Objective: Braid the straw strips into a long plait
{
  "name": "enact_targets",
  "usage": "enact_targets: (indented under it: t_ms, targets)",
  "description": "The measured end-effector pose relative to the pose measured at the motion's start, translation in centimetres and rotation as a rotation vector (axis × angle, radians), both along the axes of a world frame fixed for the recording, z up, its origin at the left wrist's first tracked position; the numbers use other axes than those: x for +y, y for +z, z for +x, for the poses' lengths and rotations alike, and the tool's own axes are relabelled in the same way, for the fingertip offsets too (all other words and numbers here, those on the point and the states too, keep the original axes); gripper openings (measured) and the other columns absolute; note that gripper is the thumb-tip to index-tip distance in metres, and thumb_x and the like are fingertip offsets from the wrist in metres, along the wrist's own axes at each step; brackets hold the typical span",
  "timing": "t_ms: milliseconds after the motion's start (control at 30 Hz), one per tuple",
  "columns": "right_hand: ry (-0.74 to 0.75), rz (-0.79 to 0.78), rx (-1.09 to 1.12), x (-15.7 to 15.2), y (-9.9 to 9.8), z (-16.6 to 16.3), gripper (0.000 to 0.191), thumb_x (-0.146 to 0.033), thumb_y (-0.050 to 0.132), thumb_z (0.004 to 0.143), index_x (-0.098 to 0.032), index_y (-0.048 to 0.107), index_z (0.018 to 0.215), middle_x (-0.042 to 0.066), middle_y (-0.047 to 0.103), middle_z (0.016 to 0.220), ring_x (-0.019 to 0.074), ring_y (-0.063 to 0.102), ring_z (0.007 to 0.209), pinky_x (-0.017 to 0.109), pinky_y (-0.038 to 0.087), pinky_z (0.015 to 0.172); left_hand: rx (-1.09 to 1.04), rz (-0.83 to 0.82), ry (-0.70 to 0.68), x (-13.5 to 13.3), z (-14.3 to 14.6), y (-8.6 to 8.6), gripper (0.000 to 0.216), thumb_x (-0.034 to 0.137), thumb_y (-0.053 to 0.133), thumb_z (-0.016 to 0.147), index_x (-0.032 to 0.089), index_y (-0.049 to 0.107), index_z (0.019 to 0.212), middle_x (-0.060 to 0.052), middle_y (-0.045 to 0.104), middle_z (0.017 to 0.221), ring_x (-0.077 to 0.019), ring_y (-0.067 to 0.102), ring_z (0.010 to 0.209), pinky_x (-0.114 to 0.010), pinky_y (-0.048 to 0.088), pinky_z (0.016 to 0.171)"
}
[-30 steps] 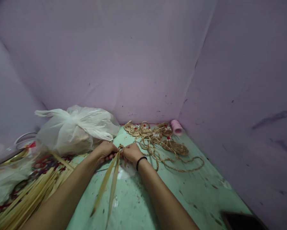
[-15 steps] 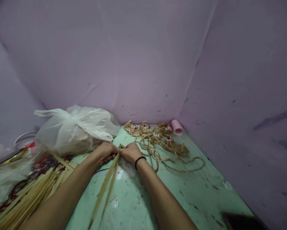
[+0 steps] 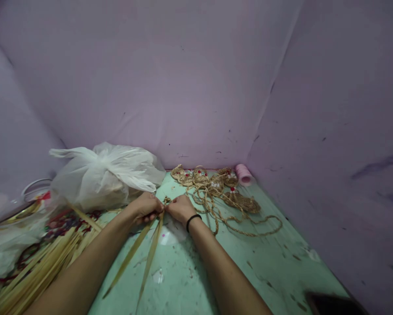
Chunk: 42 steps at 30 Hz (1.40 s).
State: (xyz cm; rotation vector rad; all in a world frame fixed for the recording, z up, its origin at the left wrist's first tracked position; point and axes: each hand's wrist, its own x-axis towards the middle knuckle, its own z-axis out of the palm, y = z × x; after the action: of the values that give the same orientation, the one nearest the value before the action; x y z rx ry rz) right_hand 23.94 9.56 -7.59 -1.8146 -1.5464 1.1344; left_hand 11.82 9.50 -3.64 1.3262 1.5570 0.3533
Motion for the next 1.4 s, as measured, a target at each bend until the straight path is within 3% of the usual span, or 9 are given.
enact_targets:
  t_ms: [233, 400, 633, 700, 833, 967, 1100, 1400]
  targets:
    - [0.019, 0.031, -0.008, -0.2, 0.0, 0.0, 0.013, -0.024, 0.056, 0.06, -0.012, 0.056, 0.055, -0.005, 0.036, 0.039, 0.004, 0.03, 0.035, 0.018, 0.02, 0.036, 0.027, 0.012, 0.053, 0.0, -0.1, -0.6, 0.016, 0.012, 0.053, 0.052, 0.016, 0.041, 0.043, 0.005, 0.033, 0.03, -0.0065, 0.028, 0.026, -0.019, 0.015, 0.029]
    - [0.082, 0.069, -0.094, -0.2, 0.1, 0.2, 0.015, -0.024, 0.056, 0.063, -0.011, 0.061, 0.06, -0.003, 0.045, 0.042, 0.0048, 0.036, 0.039, 0.017, 0.024, 0.039, 0.01, 0.061, 0.057, -0.4, 0.2, 0.1, 0.018, 0.006, 0.05, 0.05, 0.016, 0.038, 0.04, 0.006, 0.03, 0.028, -0.0053, 0.025, 0.026, -0.019, 0.014, 0.03]
    - [0.204, 0.269, -0.25, -0.5, 0.8, 0.7, 0.012, -0.019, 0.053, 0.064, -0.014, 0.063, 0.061, 0.002, 0.058, 0.052, 0.0092, 0.05, 0.05, 0.018, 0.029, 0.043, -0.017, 0.061, 0.064, -0.5, 0.1, 0.6, 0.023, 0.003, 0.049, 0.048, 0.015, 0.034, 0.036, 0.007, 0.024, 0.029, -0.0034, 0.018, 0.029, -0.02, 0.009, 0.034]
    - [0.2, 0.244, -0.216, -0.7, 1.0, 0.6, 0.01, -0.017, 0.052, 0.063, -0.014, 0.062, 0.06, 0.003, 0.061, 0.054, 0.0092, 0.052, 0.048, 0.018, 0.031, 0.044, -0.027, 0.075, 0.075, -0.6, 0.2, 0.5, 0.022, 0.003, 0.049, 0.048, 0.015, 0.035, 0.036, 0.007, 0.025, 0.03, -0.0035, 0.019, 0.031, -0.02, 0.011, 0.035]
    - [0.118, 0.046, 0.038, -0.8, 1.2, 0.1, 0.01, -0.014, 0.049, 0.065, -0.014, 0.055, 0.058, 0.002, 0.06, 0.054, 0.0073, 0.046, 0.035, 0.018, 0.031, 0.037, -0.026, 0.096, 0.066, -0.7, 0.4, 0.4, 0.021, 0.002, 0.049, 0.048, 0.014, 0.035, 0.037, 0.007, 0.025, 0.031, -0.0033, 0.02, 0.032, -0.02, 0.01, 0.035]
    - [0.012, -0.1, 0.244, -0.7, 1.2, -0.3, 0.013, -0.011, 0.046, 0.065, -0.015, 0.047, 0.053, -0.003, 0.046, 0.037, 0.0075, 0.04, 0.029, 0.018, 0.033, 0.034, -0.04, 0.073, 0.069, -0.6, 0.4, 0.4, 0.021, 0.002, 0.049, 0.049, 0.014, 0.036, 0.038, 0.008, 0.024, 0.03, -0.0031, 0.018, 0.031, -0.02, 0.008, 0.035]
    - [0.008, -0.091, 0.226, -0.4, 0.9, -0.2, 0.011, -0.014, 0.049, 0.063, -0.016, 0.047, 0.052, -0.006, 0.036, 0.029, 0.0081, 0.037, 0.026, 0.019, 0.033, 0.033, -0.067, 0.06, 0.069, -0.6, 0.3, 0.3, 0.02, 0.003, 0.05, 0.049, 0.015, 0.037, 0.039, 0.008, 0.024, 0.031, -0.0026, 0.017, 0.03, -0.02, 0.007, 0.034]
    - [0.002, -0.023, 0.106, -0.1, 0.1, -0.3, 0.007, -0.019, 0.051, 0.059, -0.016, 0.049, 0.053, -0.004, 0.042, 0.033, 0.0102, 0.042, 0.029, 0.019, 0.031, 0.031, -0.119, -0.02, 0.053, -0.2, -0.4, -0.1, 0.018, 0.013, 0.052, 0.056, 0.016, 0.038, 0.044, 0.007, 0.03, 0.033, -0.003, 0.017, 0.028, -0.02, 0.007, 0.033]
